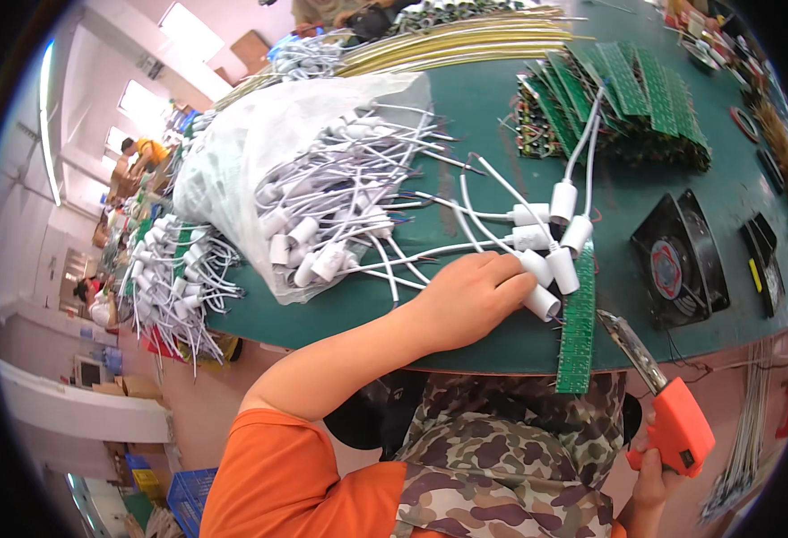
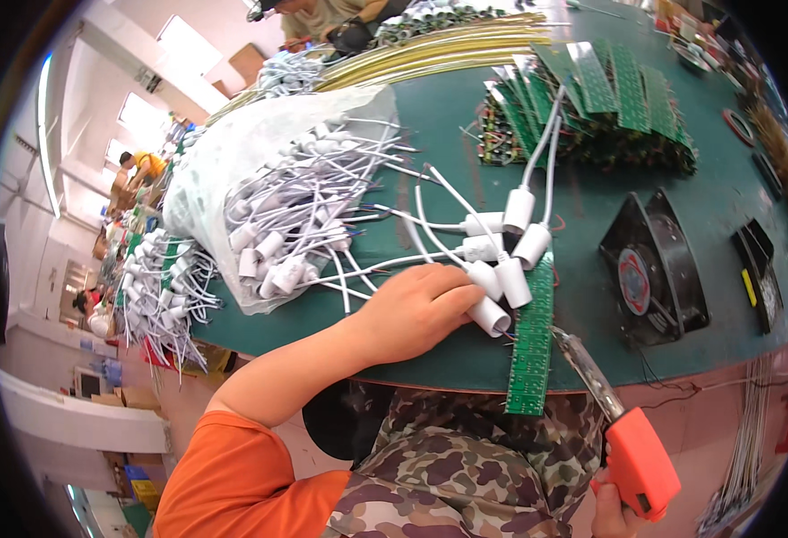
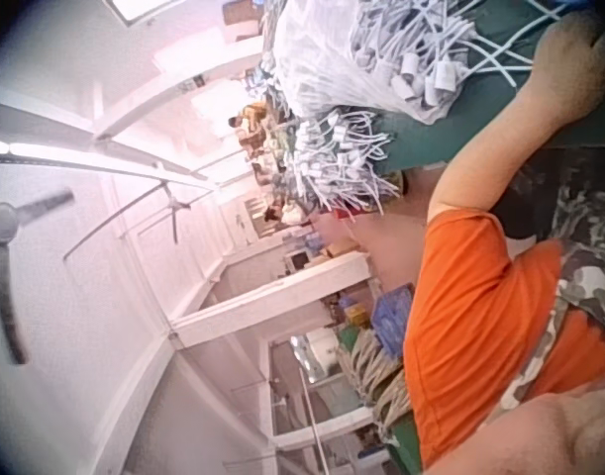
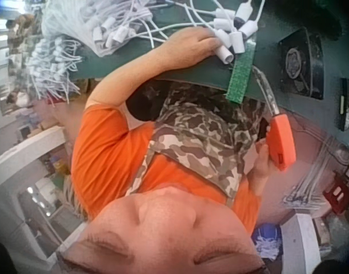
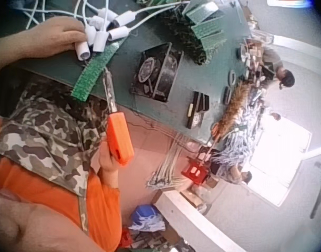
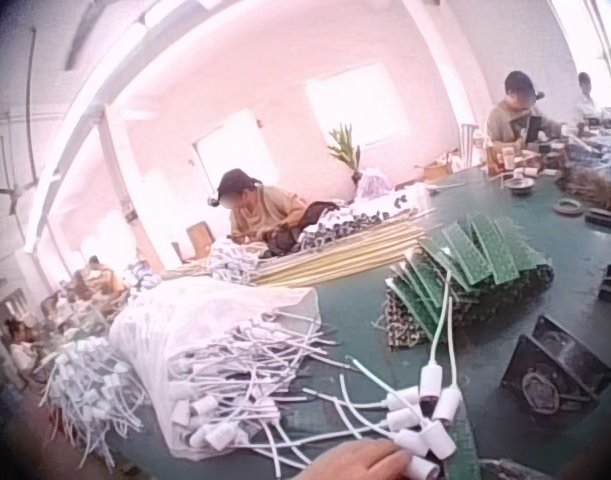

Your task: The person solders wired components onto circuit boards using a soldering iron.

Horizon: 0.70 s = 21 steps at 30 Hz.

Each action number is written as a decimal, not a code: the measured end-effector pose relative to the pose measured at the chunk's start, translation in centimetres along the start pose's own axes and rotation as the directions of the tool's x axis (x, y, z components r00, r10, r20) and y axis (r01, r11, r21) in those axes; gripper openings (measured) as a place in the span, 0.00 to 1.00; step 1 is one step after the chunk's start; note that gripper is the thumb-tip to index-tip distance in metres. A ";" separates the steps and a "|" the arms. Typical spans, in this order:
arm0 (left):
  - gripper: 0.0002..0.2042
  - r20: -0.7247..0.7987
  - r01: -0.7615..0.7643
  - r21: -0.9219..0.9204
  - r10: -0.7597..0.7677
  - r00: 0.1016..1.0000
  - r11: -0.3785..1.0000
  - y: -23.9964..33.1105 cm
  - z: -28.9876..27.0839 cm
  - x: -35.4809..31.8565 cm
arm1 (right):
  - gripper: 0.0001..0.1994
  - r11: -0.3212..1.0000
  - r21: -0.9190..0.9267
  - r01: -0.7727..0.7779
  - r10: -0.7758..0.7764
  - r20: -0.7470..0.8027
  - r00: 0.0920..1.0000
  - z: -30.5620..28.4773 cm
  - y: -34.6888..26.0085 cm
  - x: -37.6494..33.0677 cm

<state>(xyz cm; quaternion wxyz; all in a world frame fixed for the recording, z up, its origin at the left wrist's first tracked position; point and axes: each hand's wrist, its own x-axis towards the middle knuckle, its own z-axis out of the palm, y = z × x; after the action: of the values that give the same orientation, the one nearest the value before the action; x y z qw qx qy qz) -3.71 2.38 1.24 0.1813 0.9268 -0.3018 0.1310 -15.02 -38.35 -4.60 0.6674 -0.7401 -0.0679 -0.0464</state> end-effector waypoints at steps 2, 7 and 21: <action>0.17 -0.001 0.034 -0.093 -0.034 0.999 0.995 -0.1 0.1 -0.1 | 0.19 1.000 -0.006 0.022 -0.022 -0.013 1.000 -0.7 1.1 -0.3; 0.17 -0.068 0.026 -0.102 -0.033 0.997 0.994 0.2 -3.4 -1.4 | 0.21 0.999 0.004 0.046 -0.046 -0.029 0.999 -1.4 2.1 -0.4; 0.21 -0.204 0.611 0.506 -0.604 0.770 0.608 -2.6 -11.6 -12.3 | 0.22 0.999 0.051 0.001 0.000 -0.013 1.000 -0.6 1.0 0.0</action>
<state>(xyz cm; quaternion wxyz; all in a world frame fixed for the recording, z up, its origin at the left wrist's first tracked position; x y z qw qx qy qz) -13.35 15.43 6.71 -0.0550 0.9841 0.0820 0.1476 -14.78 -39.08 -5.55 0.6866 -0.7225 -0.0651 -0.0496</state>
